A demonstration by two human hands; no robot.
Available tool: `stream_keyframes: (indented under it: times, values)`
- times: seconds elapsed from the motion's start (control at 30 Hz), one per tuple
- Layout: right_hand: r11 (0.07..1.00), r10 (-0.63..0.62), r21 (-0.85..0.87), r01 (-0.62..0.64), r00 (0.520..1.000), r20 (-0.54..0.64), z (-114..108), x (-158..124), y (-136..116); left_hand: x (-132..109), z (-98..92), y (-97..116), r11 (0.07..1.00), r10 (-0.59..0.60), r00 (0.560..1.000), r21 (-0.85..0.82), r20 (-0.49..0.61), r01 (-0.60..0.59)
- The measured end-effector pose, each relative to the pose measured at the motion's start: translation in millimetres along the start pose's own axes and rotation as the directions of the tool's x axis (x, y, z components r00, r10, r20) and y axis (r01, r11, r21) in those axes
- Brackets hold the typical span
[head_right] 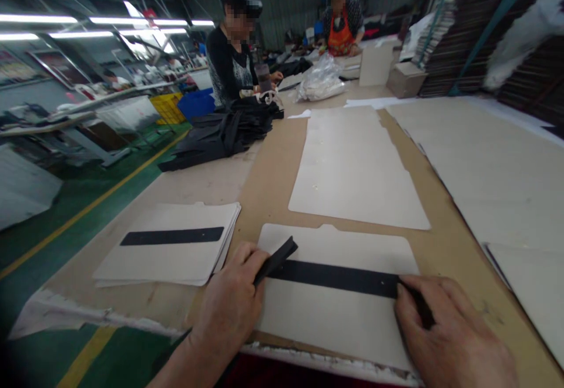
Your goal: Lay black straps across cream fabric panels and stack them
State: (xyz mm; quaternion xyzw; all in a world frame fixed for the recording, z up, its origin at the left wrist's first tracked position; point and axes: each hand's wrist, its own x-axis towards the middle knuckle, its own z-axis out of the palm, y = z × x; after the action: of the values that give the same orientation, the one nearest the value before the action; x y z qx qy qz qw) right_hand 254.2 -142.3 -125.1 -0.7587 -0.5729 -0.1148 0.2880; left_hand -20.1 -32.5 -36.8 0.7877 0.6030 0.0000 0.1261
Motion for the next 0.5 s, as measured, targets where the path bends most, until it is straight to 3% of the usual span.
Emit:
stream_keyframes:
  times: [0.17, 0.33, 0.5]
  values:
    - [0.985, -0.135, -0.1, 0.14, 0.989, 0.055, -22.9, 7.2, -26.7, -9.8, 1.1, -2.8, 0.988, 0.122, 0.992, 0.091, 0.028, -0.124]
    - [0.901, -0.274, -0.29, 0.324, 0.941, 0.198, -35.8, 1.1, -26.7, -18.5, 1.1, -15.1, 0.931, 0.286, 0.954, 0.21, 0.086, -0.298]
    - [0.846, -0.305, -0.362, 0.392, 0.912, 0.273, -38.2, -0.3, -28.0, -17.4, 0.1, -14.0, 0.886, 0.318, 0.936, 0.304, 0.148, -0.349]
